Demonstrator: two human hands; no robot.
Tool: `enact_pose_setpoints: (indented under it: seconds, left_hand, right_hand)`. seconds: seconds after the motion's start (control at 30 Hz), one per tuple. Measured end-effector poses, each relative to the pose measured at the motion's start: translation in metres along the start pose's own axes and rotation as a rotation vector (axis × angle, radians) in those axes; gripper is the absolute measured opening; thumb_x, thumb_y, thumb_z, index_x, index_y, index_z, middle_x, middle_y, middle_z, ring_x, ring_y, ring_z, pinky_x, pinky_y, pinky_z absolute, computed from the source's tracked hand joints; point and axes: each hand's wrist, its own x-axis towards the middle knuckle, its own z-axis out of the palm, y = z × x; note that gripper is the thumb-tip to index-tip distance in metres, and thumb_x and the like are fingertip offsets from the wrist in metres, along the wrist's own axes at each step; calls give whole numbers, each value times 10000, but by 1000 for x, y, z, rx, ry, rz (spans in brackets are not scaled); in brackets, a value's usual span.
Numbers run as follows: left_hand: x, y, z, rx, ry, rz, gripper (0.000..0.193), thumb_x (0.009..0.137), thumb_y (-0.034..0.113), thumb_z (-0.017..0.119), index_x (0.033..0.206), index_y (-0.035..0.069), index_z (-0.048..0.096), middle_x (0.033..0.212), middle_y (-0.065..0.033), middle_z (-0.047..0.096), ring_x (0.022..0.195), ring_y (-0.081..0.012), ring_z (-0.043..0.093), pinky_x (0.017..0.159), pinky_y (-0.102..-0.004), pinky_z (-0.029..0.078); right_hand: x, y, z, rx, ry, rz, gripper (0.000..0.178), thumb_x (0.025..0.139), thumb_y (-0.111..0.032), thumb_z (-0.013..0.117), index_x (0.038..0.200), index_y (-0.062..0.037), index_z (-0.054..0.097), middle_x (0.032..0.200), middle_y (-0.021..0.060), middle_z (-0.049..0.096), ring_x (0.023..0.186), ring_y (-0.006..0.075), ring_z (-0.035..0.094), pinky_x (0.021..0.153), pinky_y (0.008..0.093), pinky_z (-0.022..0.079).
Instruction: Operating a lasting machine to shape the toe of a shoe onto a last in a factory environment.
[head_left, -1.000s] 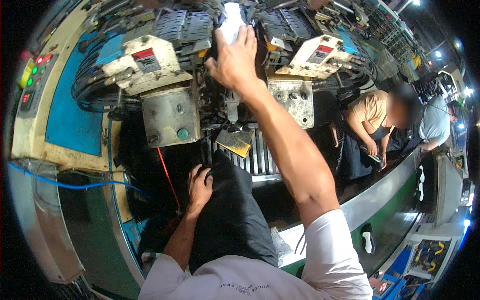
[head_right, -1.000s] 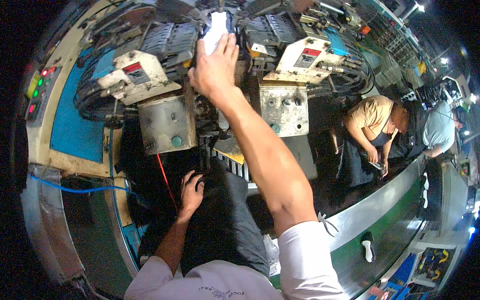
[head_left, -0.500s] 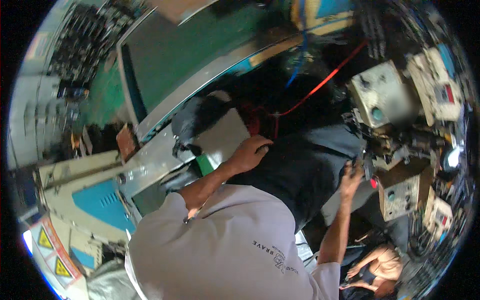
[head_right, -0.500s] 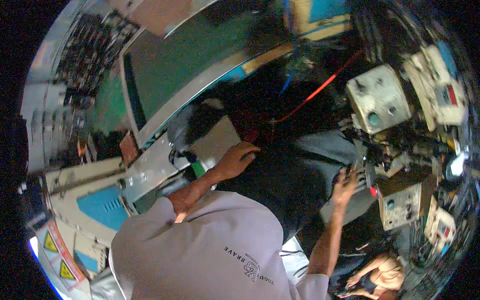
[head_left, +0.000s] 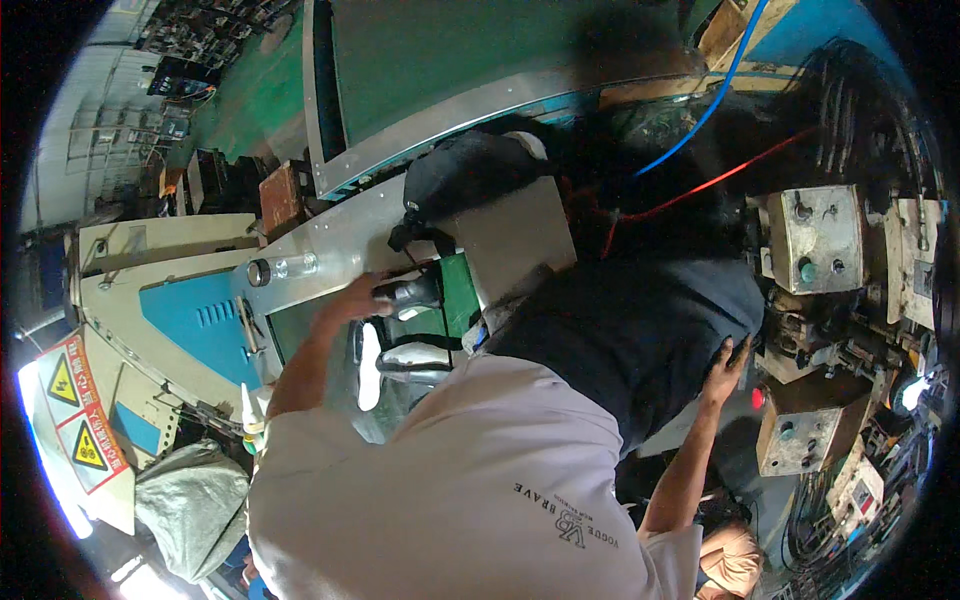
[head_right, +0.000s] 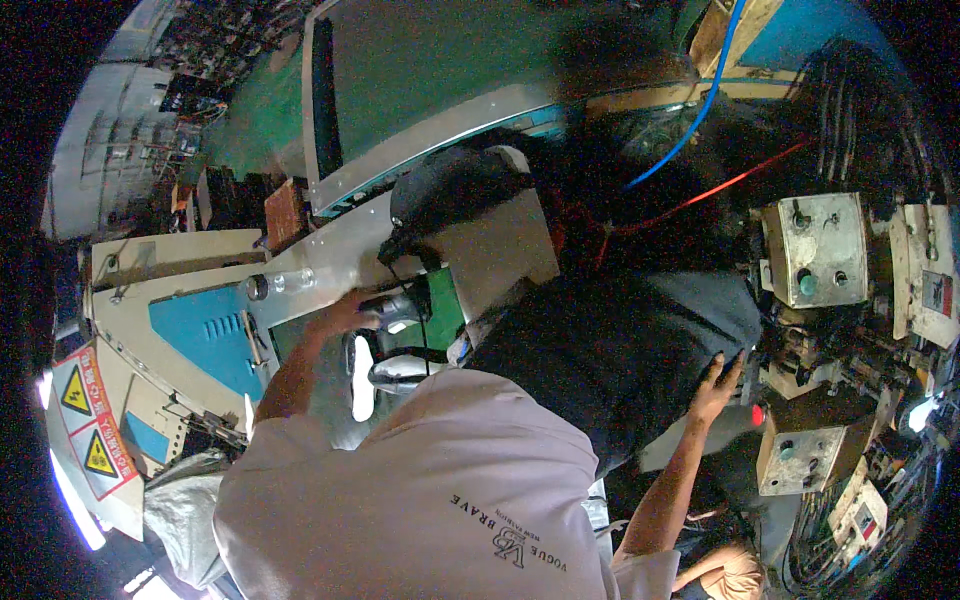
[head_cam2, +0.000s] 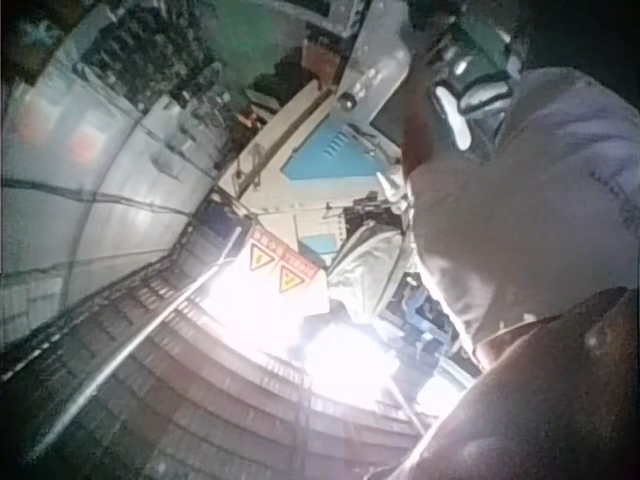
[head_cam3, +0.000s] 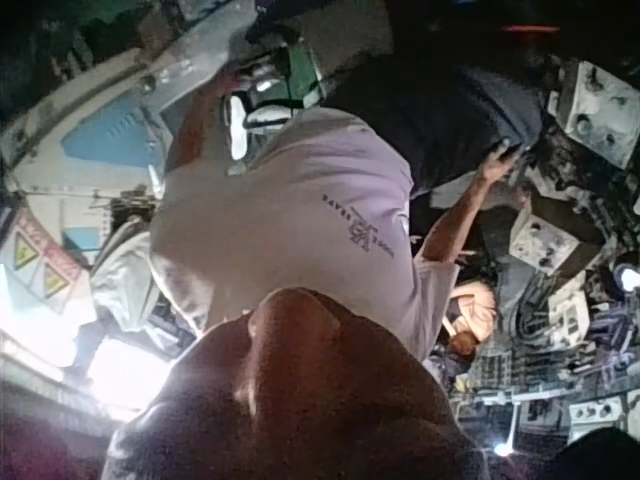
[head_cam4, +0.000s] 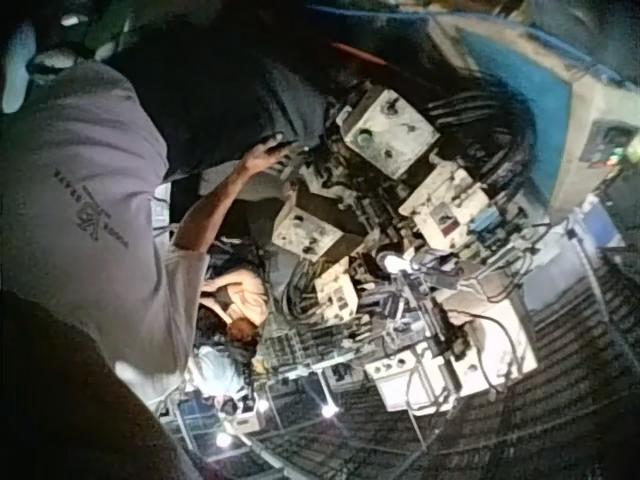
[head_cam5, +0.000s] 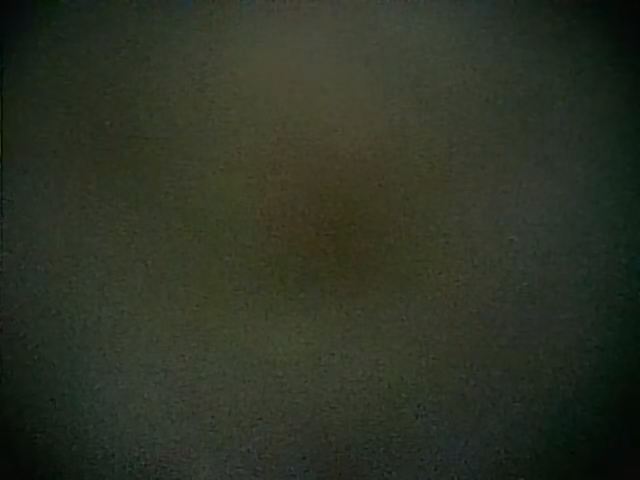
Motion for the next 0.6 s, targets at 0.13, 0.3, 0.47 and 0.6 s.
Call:
enact_pose_setpoints:
  seconds: [0.13, 0.3, 0.47, 0.6]
  left_hand:
    - [3, -3, 44, 467, 207, 43, 940, 729, 324, 932, 1541, 63, 536, 1373, -242, 638, 1255, -434, 640, 1104, -524, 522]
    - [19, 3, 75, 452, 53, -34, 1033, 691, 382, 920, 1568, 44, 490, 1415, -255, 574, 1291, -460, 582, 1060, -527, 532]
    - [23, -2, 97, 756, -234, 170, 1043, 615, 588, 885, 1461, 42, 614, 1409, -263, 559, 1377, -497, 480, 1098, -680, 428]
    - [8, -27, 98, 579, -151, 160, 1110, 626, 655, 902, 1446, -26, 590, 1445, -283, 538, 1369, -448, 515, 1155, -533, 451]
  right_hand:
    - [-3, 1, 2, -15, 21, 15, 732, 1131, -420, 608, 1683, -11, 356, 1725, 220, 402, 1576, 325, 417, 1277, 411, 331]
    - [-1, 0, -8, -5, -42, 78, 725, 1122, -396, 628, 1683, -20, 365, 1717, 225, 412, 1563, 322, 428, 1280, 410, 321]
    - [-8, -4, -16, 5, -54, 40, 715, 1117, -407, 633, 1675, -29, 394, 1717, 238, 404, 1588, 345, 392, 1296, 432, 296]
    - [-15, 1, -13, 37, -6, 72, 709, 1120, -395, 632, 1668, -12, 398, 1725, 238, 392, 1596, 337, 380, 1302, 428, 286]
